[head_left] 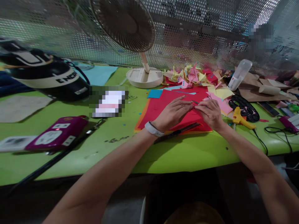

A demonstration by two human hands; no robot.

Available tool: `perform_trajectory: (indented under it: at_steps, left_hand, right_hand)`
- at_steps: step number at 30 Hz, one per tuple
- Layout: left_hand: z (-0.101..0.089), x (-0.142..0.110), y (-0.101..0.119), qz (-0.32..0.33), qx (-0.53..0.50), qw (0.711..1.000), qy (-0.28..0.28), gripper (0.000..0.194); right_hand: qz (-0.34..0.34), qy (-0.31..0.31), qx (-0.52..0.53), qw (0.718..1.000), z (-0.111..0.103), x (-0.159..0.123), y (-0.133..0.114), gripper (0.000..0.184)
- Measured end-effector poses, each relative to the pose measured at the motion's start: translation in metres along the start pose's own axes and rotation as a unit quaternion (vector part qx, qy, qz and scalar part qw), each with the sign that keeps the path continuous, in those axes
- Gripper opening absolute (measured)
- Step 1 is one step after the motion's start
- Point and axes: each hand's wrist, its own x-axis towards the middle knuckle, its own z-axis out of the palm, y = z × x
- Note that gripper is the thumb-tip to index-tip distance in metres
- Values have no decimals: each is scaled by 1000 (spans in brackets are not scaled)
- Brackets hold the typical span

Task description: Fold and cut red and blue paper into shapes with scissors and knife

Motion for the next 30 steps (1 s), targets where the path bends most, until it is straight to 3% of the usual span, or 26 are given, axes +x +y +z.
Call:
perform_trajectory:
  at_steps: [7,14,19,24,30]
  left_hand:
    - [3,1,0,-29,-29,999,-13,28]
    - [3,0,4,-93,-63,994,10,31]
    - [7,-2,1,-84,-80,993,31,21]
    - [8,-2,0,-66,-77,995,5,19]
    - [1,3,8,-81,-72,994,-2,23]
  right_hand:
    - [20,-3,38,999,-3,3,-3,14]
    - [24,62,77,995,-6,5,-8,12]
    - [30,46,85,995,-6,5,-10,12]
    - [23,20,91,995,-5,4,-8,17]
    - [51,71,162,983,-6,6,-14,13]
